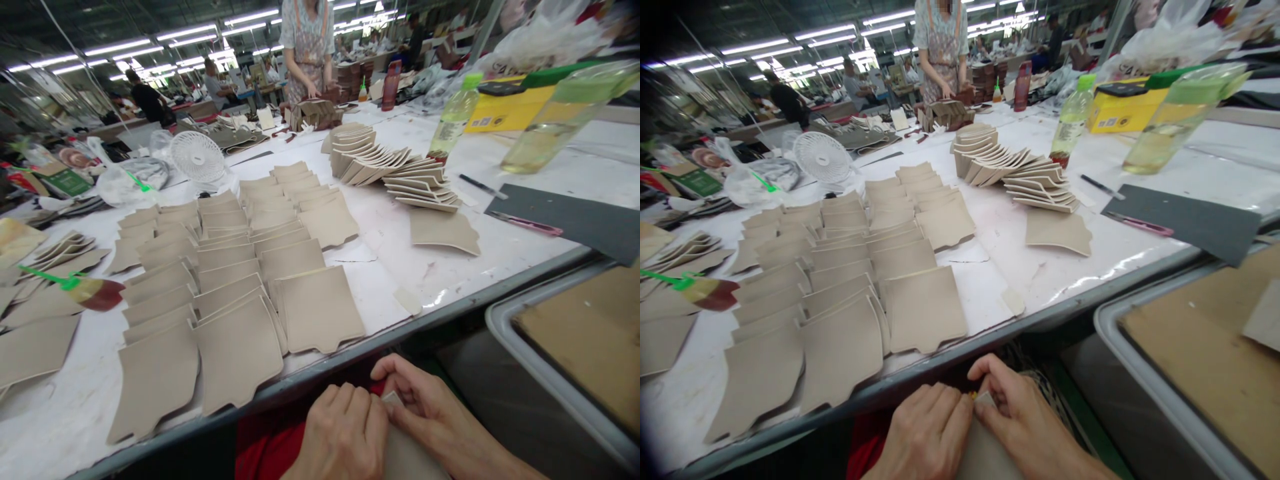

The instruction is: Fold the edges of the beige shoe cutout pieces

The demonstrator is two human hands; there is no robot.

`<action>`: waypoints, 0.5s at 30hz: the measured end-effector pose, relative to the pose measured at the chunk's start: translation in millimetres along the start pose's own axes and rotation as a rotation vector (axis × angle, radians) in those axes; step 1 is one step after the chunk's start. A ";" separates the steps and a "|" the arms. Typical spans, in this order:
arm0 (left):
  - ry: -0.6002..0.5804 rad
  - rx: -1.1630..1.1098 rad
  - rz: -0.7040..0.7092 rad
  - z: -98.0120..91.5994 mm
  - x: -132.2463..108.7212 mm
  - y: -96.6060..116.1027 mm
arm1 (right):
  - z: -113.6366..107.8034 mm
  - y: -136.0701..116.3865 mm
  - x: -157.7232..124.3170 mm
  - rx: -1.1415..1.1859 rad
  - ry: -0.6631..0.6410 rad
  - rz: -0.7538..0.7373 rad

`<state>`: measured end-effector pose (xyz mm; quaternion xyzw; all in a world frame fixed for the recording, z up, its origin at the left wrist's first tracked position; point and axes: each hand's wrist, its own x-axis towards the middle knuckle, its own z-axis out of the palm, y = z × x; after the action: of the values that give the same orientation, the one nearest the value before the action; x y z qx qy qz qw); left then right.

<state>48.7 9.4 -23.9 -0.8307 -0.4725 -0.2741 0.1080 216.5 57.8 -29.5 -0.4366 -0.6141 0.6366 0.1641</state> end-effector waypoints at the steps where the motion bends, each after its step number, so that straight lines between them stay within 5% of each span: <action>1: 0.014 0.001 0.002 0.7 -0.1 0.5 | -0.1 -0.6 0.2 0.006 -0.001 0.003; 7: 0.042 -0.033 -0.076 8.4 -9.8 2.8 | -1.6 -3.7 0.8 0.023 -0.001 0.021; 15: 0.021 -0.425 -0.423 9.5 -26.5 -2.2 | -2.5 1.6 0.6 0.050 -0.019 0.024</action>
<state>39.5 -4.4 -46.7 -0.7148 -0.5661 -0.3918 -0.1229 218.6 59.5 -30.9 -0.4335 -0.5944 0.6577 0.1616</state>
